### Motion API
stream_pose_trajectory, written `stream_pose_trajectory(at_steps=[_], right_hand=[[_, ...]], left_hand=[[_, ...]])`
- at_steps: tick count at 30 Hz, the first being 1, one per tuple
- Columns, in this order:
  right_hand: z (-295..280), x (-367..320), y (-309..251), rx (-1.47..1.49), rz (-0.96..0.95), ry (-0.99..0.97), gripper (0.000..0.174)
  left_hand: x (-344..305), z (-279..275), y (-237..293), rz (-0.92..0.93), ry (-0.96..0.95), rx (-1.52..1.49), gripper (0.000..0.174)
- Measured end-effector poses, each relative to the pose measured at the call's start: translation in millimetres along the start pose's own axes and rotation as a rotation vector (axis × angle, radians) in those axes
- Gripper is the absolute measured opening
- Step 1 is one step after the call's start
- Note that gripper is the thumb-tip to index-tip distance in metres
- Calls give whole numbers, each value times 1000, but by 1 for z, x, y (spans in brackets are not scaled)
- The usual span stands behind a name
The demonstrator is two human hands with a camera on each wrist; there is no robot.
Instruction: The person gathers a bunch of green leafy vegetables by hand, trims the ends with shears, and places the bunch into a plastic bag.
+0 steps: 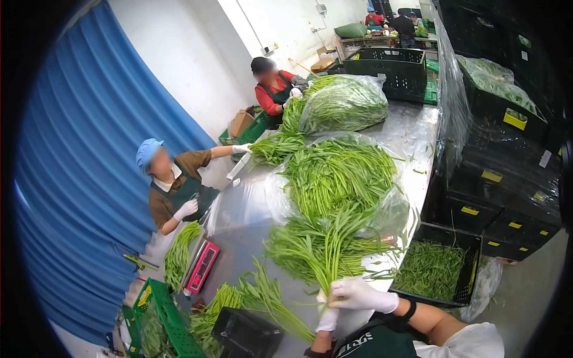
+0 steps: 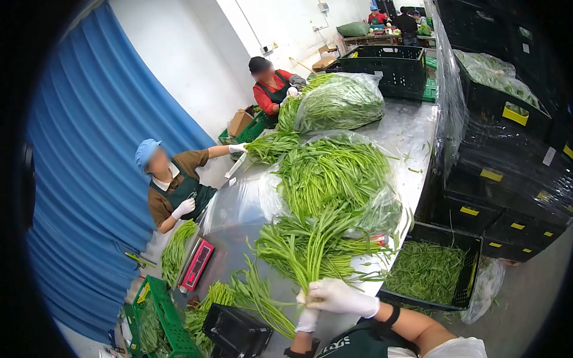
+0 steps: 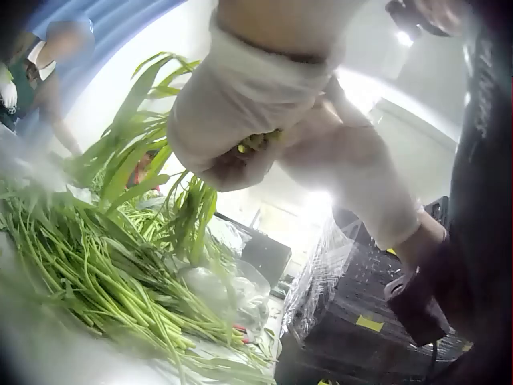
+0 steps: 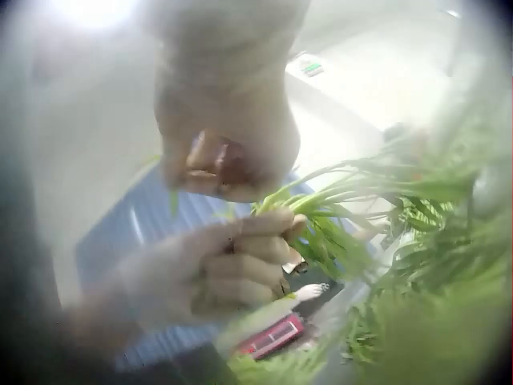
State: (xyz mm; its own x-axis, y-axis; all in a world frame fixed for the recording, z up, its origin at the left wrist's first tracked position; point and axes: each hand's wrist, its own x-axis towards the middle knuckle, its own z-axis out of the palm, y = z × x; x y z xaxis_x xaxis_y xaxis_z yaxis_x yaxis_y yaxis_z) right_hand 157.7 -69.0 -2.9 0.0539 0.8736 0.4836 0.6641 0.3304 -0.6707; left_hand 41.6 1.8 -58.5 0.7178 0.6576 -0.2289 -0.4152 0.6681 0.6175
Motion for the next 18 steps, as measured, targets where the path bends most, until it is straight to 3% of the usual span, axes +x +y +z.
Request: stream_pose_trajectory(at_steps=[1,3,5,7,8,9,11,12,14,16,18], right_hand=[[-13,-10,-1,0,-1,0,20],[-51,-32,6,951,208,-43,26],[-51,-22,47,1628,-679,-48,28],[-68,-43,38,1680,-270,265,29],[-76,-39,34,1458,26,398,24],[-77,-36,37,1062,452,427,24],[-57,-32,31,502,661,314,22],[-48,-30,30,319,528,277,22],[-32,-21,15,134,460,336,18],[-29,-7,-5,-34,378,359,19],[-31,5,-14,-407,200,316,20]], left_hand=[[-2,3,3,1,-1,0,20],[-3,6,10,52,108,687,14],[-5,17,18,-5,137,599,16],[-4,18,22,-112,47,500,17],[-4,21,23,-114,38,504,17],[-5,25,24,-125,-7,383,21],[-9,29,26,-142,-49,267,26],[-9,29,27,-147,-84,259,31],[-8,26,24,-154,-117,250,36],[-8,17,18,-174,-56,331,40],[-11,25,16,-180,-27,337,42]])
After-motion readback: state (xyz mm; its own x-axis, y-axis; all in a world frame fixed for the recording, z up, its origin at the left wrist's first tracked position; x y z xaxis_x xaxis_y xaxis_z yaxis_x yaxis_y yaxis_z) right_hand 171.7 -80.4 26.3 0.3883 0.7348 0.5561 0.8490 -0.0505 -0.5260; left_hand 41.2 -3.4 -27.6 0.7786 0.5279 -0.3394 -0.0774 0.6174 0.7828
